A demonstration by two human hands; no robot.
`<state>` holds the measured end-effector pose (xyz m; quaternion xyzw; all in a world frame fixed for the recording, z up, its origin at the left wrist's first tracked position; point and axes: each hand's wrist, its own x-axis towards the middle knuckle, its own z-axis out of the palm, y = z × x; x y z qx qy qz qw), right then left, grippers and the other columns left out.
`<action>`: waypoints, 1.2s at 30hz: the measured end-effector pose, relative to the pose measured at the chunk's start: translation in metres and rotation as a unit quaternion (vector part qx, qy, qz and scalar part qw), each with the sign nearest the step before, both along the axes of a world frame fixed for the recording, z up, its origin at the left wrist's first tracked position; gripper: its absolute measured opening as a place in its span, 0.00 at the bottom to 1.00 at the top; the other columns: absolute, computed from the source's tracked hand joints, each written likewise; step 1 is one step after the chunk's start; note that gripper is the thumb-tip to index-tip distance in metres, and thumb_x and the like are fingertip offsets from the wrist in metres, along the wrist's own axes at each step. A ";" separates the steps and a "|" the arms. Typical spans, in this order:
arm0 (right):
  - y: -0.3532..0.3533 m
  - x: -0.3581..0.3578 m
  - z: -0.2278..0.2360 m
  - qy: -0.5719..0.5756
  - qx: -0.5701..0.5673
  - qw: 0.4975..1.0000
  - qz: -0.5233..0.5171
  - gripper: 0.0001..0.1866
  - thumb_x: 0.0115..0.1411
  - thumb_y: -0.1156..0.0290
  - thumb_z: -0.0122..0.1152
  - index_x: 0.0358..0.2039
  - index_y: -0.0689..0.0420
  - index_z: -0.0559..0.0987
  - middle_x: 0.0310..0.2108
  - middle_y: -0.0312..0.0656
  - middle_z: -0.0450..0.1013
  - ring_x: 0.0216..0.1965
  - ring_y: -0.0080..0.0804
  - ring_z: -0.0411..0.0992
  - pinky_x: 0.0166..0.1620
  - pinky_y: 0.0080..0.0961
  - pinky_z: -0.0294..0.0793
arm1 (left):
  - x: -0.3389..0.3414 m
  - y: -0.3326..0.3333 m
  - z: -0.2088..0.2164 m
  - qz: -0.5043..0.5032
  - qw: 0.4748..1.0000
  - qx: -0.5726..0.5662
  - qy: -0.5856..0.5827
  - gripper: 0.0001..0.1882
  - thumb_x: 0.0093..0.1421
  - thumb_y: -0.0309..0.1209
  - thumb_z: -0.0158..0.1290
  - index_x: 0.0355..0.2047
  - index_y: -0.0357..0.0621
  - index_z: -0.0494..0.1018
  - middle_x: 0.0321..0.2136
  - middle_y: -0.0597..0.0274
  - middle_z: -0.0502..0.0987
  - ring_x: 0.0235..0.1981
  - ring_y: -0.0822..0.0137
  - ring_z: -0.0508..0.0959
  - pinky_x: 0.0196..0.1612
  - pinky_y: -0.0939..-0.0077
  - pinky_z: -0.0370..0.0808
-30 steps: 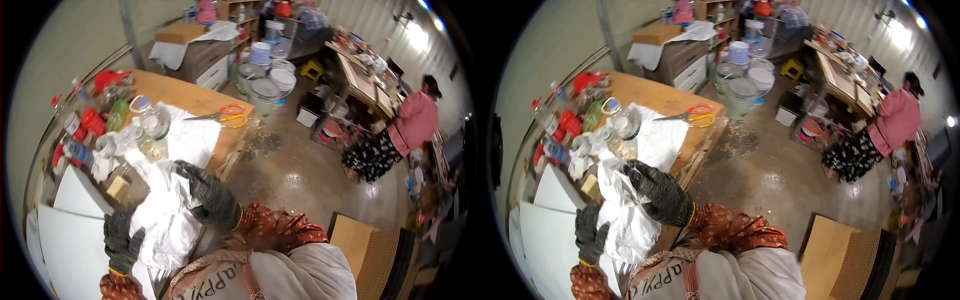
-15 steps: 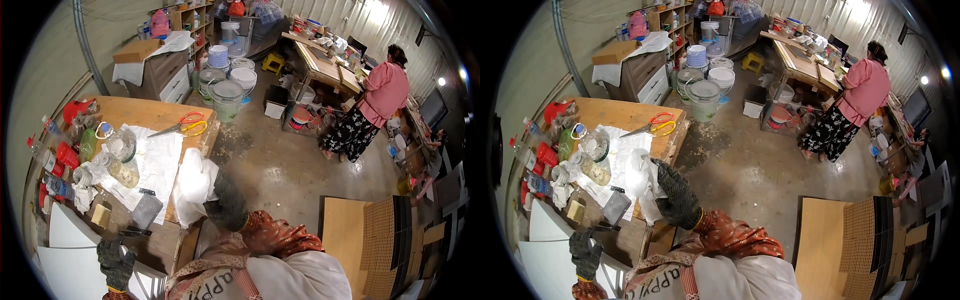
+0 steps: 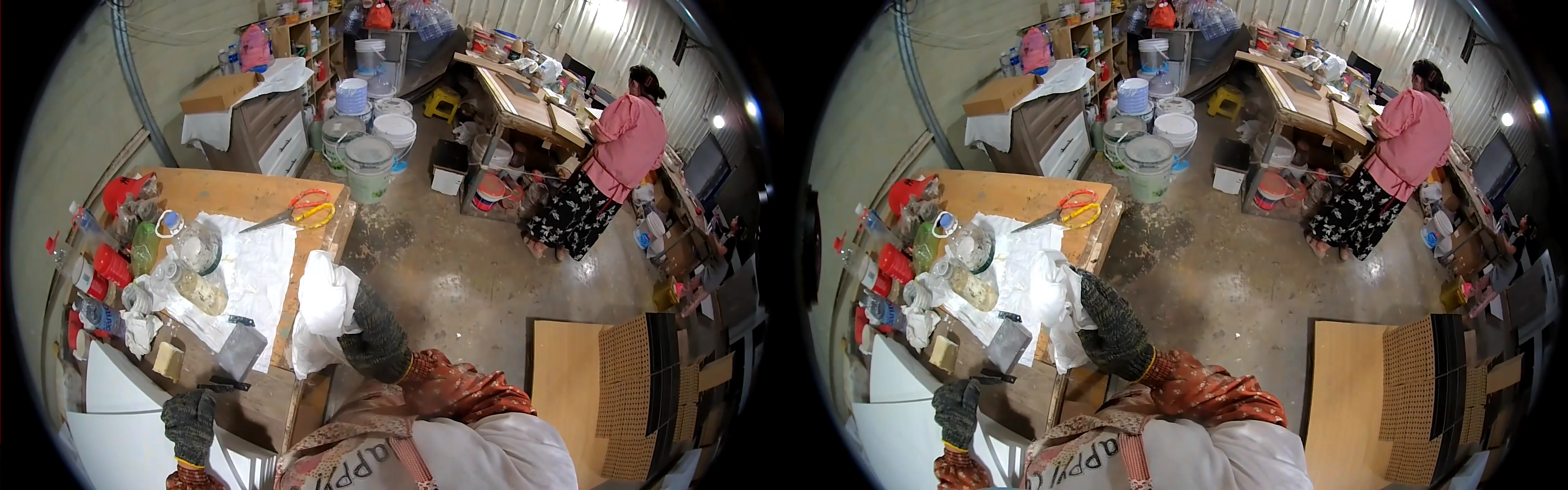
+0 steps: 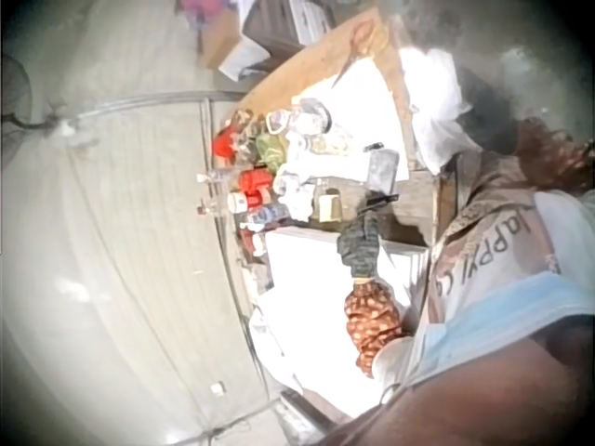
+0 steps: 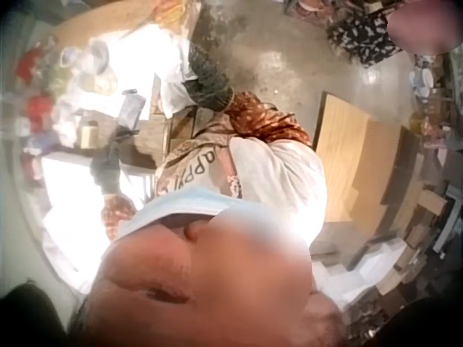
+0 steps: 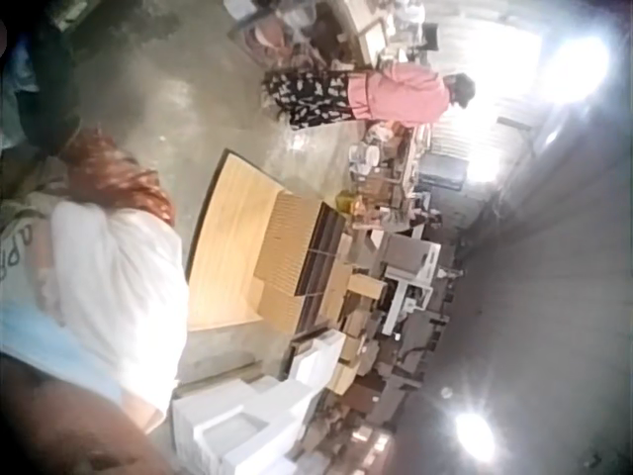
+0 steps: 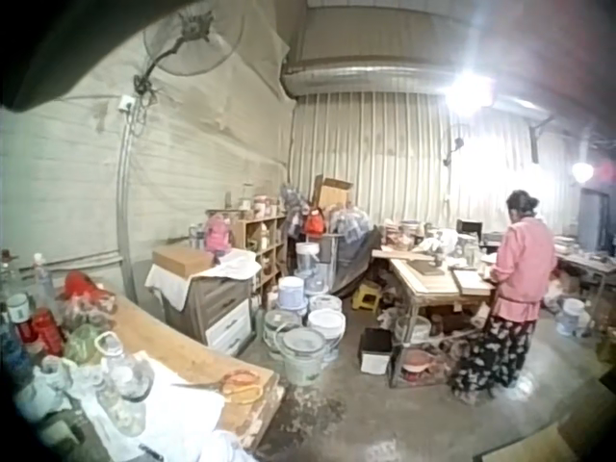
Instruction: The person cleans white boards by wiping them with a cloth, applying liquid from a bottle to a sponge, and rubbing the edges and surfaces of the boards with the sponge.
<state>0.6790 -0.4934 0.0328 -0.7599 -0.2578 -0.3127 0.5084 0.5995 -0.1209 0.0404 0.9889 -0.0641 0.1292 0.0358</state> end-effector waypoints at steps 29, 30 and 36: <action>0.012 0.004 -0.009 0.085 0.022 0.996 0.000 0.36 0.49 0.78 0.58 0.61 0.62 0.62 0.59 0.58 0.62 0.60 0.57 0.60 0.62 0.42 0.59 | 0.002 -0.004 0.004 -0.002 0.999 -0.018 -0.028 0.13 0.64 0.37 0.48 0.32 0.44 0.79 0.27 0.57 0.80 0.30 0.53 0.77 0.38 0.60 0.72; 0.013 0.003 -0.011 0.063 0.018 0.998 -0.012 0.36 0.49 0.78 0.58 0.61 0.62 0.62 0.59 0.58 0.62 0.60 0.57 0.60 0.62 0.42 0.59 | 0.003 -0.007 0.007 -0.001 0.999 -0.017 -0.028 0.13 0.64 0.37 0.48 0.32 0.44 0.79 0.27 0.57 0.80 0.30 0.53 0.77 0.38 0.60 0.72; 0.021 0.008 -0.016 0.032 0.016 0.999 -0.013 0.35 0.50 0.79 0.57 0.61 0.63 0.62 0.59 0.58 0.62 0.61 0.56 0.60 0.63 0.41 0.58 | 0.002 0.002 0.003 -0.023 1.000 0.008 -0.006 0.09 0.62 0.27 0.51 0.41 0.39 0.78 0.34 0.54 0.81 0.32 0.54 0.78 0.37 0.65 0.73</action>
